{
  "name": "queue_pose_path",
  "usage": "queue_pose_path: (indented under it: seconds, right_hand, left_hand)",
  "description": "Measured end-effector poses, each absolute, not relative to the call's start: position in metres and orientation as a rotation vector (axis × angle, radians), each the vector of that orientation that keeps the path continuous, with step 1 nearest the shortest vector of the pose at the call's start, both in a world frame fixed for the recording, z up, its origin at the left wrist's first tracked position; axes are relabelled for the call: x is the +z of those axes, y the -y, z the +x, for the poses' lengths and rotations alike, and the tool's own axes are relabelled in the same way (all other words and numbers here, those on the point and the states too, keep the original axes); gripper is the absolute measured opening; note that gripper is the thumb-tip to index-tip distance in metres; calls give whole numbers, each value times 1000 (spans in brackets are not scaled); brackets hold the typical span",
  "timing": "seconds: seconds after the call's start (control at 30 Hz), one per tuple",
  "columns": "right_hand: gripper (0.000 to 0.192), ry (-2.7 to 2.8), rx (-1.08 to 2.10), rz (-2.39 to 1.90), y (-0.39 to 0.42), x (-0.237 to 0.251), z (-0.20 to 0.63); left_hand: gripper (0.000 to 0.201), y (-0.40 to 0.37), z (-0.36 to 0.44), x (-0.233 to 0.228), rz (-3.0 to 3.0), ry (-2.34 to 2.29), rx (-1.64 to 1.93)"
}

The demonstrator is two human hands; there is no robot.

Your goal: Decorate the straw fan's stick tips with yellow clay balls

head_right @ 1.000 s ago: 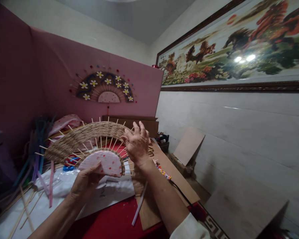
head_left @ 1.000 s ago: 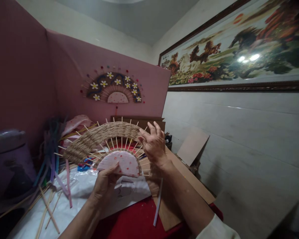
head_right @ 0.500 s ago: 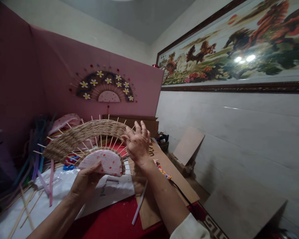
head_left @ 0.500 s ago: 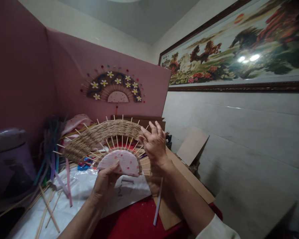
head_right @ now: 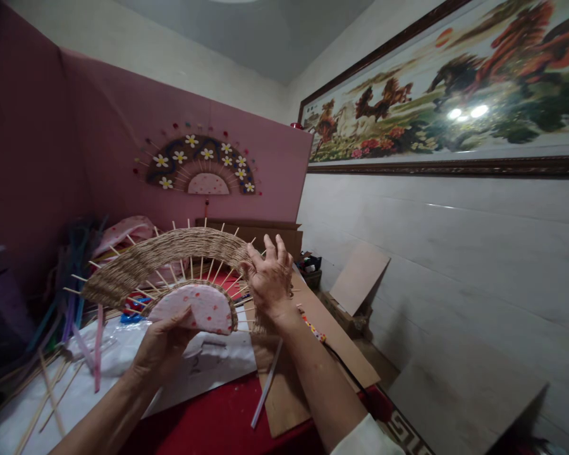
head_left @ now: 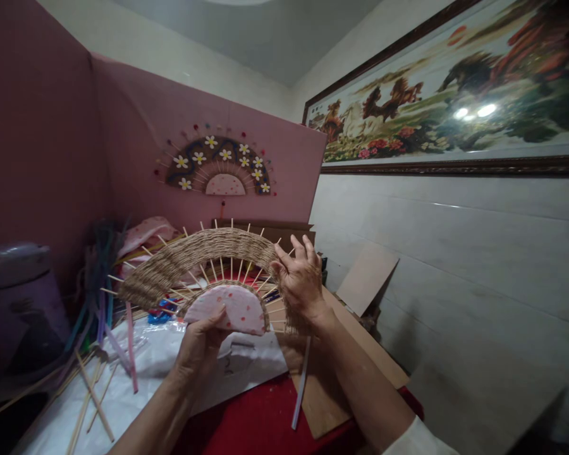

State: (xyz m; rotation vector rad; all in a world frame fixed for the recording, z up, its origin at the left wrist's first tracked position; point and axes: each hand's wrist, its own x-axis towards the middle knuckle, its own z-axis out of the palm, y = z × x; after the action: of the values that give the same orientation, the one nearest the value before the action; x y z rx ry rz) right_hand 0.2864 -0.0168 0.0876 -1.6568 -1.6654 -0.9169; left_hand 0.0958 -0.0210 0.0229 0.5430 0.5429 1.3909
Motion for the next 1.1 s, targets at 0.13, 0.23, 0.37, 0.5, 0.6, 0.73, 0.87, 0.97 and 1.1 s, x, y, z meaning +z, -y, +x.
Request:
queue_pose_path:
  seconds: [0.13, 0.23, 0.37, 0.5, 0.6, 0.73, 0.87, 0.97, 1.1]
  right_hand:
    - [45, 1645, -943, -1652, 15, 89, 285]
    - [47, 1674, -946, -1649, 10, 89, 281]
    - [48, 1721, -909, -1660, 6, 89, 279]
    - [49, 1726, -921, -1638, 9, 93, 277]
    - [50, 1729, -959, -1615, 14, 99, 271]
    - [51, 1764, -973, -1600, 11, 104, 264]
    - [50, 1790, -922, -1618, 2, 102, 263]
    - [51, 1795, -909, -1598, 1, 101, 264]
    - [51, 1749, -916, -1591, 6, 103, 265]
  left_hand:
    - [16, 20, 97, 21, 518, -596, 1344]
    - [16, 20, 98, 20, 511, -622, 1332]
    - [15, 21, 99, 21, 538, -603, 1322]
    - [12, 20, 99, 19, 562, -594, 1304]
    - [15, 20, 99, 17, 570, -599, 1294]
    - [15, 22, 99, 17, 579, -605, 1287]
    - [12, 22, 99, 17, 612, -588, 1271]
    - [11, 21, 99, 14, 612, -596, 1269]
    - [10, 20, 99, 12, 632, -586, 1271]
